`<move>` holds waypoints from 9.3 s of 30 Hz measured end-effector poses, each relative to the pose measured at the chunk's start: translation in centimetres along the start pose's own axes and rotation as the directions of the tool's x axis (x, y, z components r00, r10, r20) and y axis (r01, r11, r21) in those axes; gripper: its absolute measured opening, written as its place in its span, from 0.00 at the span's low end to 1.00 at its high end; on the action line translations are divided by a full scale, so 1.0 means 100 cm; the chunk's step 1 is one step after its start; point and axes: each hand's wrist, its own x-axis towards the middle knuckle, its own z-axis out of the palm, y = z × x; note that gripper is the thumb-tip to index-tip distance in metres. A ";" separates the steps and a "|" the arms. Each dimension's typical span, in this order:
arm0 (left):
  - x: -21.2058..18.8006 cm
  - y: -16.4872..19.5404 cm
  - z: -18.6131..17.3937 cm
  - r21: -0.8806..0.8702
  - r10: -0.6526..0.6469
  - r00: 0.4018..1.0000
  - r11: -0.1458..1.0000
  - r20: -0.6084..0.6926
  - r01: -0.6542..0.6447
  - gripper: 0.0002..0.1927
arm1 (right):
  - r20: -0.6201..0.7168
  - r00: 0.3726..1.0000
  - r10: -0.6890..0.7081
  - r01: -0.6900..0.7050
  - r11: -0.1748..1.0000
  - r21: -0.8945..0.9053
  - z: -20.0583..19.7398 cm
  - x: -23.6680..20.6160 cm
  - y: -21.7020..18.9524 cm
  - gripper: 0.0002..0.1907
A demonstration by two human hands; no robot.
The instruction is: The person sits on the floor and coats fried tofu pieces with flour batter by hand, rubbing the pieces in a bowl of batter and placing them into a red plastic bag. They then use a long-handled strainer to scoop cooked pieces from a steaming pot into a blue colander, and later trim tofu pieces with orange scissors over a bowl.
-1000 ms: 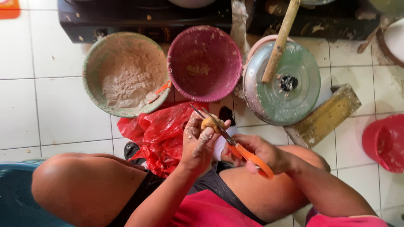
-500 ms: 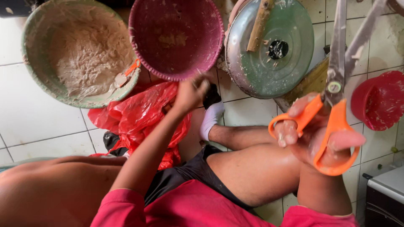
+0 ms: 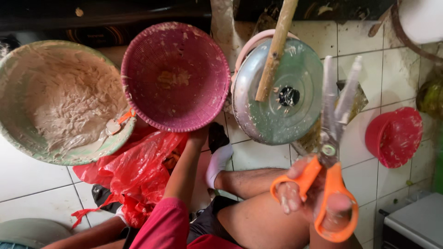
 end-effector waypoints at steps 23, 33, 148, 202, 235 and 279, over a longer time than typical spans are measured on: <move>-0.037 0.145 -0.340 -0.890 -0.119 0.973 -0.438 0.196 0.125 0.25 | 0.492 0.711 0.503 -0.281 0.844 -0.456 0.069 0.001 0.014 0.48; -0.066 0.148 -0.292 -0.957 -0.119 0.982 -0.267 0.149 0.113 0.14 | 0.452 0.787 0.420 -0.271 0.893 -0.358 0.053 0.006 0.035 0.42; -0.069 0.125 -0.302 -0.849 -0.150 0.975 -0.524 0.165 0.063 0.17 | 0.455 0.616 0.643 -0.521 0.766 -0.376 0.037 0.020 0.050 0.47; -0.159 -0.105 -0.096 0.393 -0.356 0.848 0.899 0.393 0.195 0.16 | 0.284 0.922 0.262 -0.226 0.962 -0.154 -0.002 0.020 0.055 0.34; -0.069 0.109 -0.317 -0.974 -0.146 0.975 -0.177 0.170 0.143 0.23 | 0.474 0.592 0.652 -0.526 0.758 -0.386 0.035 0.019 0.042 0.48; -0.072 0.109 -0.282 -0.870 -0.141 0.971 -0.481 0.194 0.104 0.21 | 0.493 0.614 0.616 -0.517 0.786 -0.338 0.028 0.016 0.052 0.46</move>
